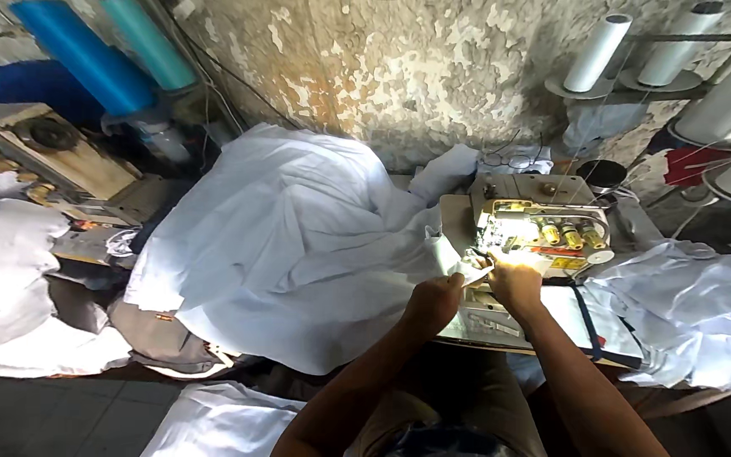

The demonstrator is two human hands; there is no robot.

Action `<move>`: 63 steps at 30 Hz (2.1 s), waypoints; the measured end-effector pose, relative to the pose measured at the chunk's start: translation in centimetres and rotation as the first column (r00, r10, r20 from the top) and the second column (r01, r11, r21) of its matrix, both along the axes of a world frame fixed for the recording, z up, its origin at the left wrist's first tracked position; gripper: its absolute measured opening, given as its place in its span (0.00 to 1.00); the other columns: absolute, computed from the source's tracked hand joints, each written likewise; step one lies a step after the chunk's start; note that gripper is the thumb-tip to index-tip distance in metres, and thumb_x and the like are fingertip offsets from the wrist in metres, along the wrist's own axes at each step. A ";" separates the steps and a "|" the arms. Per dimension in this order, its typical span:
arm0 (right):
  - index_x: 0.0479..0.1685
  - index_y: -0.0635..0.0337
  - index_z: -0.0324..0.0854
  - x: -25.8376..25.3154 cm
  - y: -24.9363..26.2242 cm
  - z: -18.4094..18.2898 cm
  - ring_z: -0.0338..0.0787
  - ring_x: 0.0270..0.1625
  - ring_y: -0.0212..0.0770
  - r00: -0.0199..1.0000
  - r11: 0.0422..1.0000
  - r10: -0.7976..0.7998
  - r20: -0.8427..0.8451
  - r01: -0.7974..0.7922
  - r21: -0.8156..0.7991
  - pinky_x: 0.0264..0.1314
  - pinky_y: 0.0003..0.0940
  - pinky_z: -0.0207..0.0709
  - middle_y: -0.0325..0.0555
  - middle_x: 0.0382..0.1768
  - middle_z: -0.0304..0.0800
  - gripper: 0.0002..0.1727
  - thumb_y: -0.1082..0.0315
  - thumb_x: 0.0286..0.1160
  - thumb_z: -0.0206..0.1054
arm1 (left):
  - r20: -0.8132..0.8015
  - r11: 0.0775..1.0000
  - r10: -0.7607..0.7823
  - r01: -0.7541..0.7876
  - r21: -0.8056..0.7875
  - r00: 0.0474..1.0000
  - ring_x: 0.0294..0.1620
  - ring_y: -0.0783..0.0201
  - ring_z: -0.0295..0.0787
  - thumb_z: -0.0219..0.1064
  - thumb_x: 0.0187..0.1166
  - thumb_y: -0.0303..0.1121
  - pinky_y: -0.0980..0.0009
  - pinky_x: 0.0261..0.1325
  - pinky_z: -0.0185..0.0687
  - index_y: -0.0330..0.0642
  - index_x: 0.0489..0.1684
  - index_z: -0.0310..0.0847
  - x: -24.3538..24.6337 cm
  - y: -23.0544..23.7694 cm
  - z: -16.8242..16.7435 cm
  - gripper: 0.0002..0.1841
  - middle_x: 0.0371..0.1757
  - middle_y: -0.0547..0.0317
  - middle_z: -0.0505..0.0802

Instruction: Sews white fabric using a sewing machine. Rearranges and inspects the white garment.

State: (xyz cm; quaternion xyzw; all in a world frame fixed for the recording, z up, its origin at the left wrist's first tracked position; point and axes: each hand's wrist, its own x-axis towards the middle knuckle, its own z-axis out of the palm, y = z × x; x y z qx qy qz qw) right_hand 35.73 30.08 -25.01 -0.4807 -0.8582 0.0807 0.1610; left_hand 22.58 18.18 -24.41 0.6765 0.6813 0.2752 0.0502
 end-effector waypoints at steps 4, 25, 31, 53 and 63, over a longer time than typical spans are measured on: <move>0.53 0.68 0.87 0.7 -0.7 -0.5 0.92 0.38 0.74 0.994 0.998 0.064 -0.087 -0.064 0.009 0.36 0.70 0.78 0.68 0.33 0.91 0.15 0.63 0.83 0.67 | 0.034 0.966 -0.089 0.078 0.244 0.995 0.36 0.49 0.97 0.62 0.79 0.26 0.59 0.41 0.91 0.30 0.48 0.90 0.3 -3.5 -0.9 0.11 0.34 0.43 0.95; 0.47 0.71 0.85 0.5 -2.4 -3.5 0.80 0.24 0.39 0.797 0.948 0.252 -0.549 -0.317 -0.025 0.30 0.40 0.75 0.49 0.22 0.84 0.16 0.64 0.80 0.63 | 0.437 0.956 -0.118 -0.018 0.294 0.892 0.33 0.69 0.90 0.60 0.80 0.22 0.80 0.44 0.82 0.23 0.45 0.85 0.2 -12.1 1.5 0.09 0.31 0.44 0.93; 0.50 0.76 0.84 6.3 -2.1 -5.9 0.88 0.30 0.43 0.841 0.992 0.098 -0.532 -0.123 -0.012 0.37 0.43 0.81 0.58 0.31 0.89 0.23 0.58 0.85 0.62 | 0.676 0.970 -0.243 0.176 0.167 0.695 0.27 0.86 0.77 0.58 0.85 0.24 0.91 0.37 0.71 0.24 0.39 0.82 -1.3 -14.2 2.7 0.10 0.24 0.56 0.85; 0.64 0.64 0.87 0.0 -4.7 -10.4 0.87 0.67 0.68 0.710 0.754 0.629 -0.315 -0.657 0.025 0.62 0.66 0.78 0.60 0.72 0.85 0.23 0.60 0.76 0.60 | 0.765 0.898 0.024 -0.351 0.267 0.643 0.46 0.94 0.87 0.60 0.84 0.52 0.89 0.51 0.83 0.78 0.50 0.91 -5.8 -23.7 7.9 0.11 0.46 0.95 0.94; 0.68 0.74 0.81 -1.1 -7.7 -9.5 0.84 0.61 0.82 0.764 0.836 0.501 -0.407 -0.549 -0.001 0.63 0.80 0.70 0.79 0.59 0.85 0.27 0.82 0.64 0.68 | 0.769 0.836 -0.141 -0.341 0.430 0.623 0.45 0.89 0.88 0.58 0.89 0.44 0.85 0.50 0.85 0.65 0.50 0.89 -5.9 -24.9 11.9 0.11 0.44 0.87 0.94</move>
